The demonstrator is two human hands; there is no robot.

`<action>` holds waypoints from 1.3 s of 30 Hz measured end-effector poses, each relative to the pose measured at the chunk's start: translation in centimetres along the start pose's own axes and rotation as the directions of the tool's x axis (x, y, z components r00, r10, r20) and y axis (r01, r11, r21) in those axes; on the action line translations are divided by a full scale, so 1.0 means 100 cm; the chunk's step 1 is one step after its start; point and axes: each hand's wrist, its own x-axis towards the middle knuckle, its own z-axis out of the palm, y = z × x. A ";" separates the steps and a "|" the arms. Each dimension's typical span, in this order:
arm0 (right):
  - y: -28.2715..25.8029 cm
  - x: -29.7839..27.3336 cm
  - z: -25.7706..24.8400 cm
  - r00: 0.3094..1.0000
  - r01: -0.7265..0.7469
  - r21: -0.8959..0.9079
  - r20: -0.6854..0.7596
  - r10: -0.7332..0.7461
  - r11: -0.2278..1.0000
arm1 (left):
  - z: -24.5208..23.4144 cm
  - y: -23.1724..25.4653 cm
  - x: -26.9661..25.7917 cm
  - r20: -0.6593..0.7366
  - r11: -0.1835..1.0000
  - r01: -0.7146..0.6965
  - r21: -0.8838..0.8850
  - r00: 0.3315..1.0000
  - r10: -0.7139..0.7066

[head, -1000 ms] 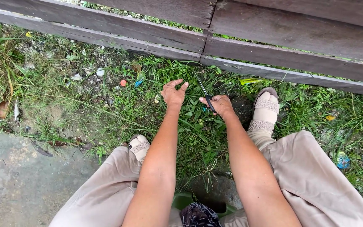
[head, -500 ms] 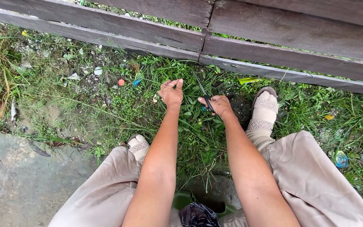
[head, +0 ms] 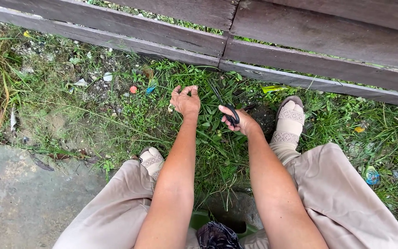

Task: Using hand shears to trim grass and weeds growing along the base of a wooden fence.

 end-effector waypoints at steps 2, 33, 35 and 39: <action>-0.001 -0.001 0.002 1.000 0.007 0.006 -0.007 -0.007 1.000 | 0.003 -0.002 0.002 0.014 1.000 -0.008 0.025 1.000 0.008; -0.025 0.005 0.038 0.999 0.001 0.113 -0.054 0.005 0.994 | 0.004 -0.009 0.003 0.025 1.000 0.000 0.024 1.000 0.000; -0.020 0.013 0.038 0.999 0.009 0.115 -0.055 -0.003 0.993 | 0.008 -0.014 0.007 0.024 1.000 0.000 0.028 1.000 -0.001; -0.013 0.017 0.036 0.995 0.055 0.127 -0.088 -0.044 0.990 | 0.011 -0.016 0.008 0.027 0.999 -0.002 0.040 1.000 0.001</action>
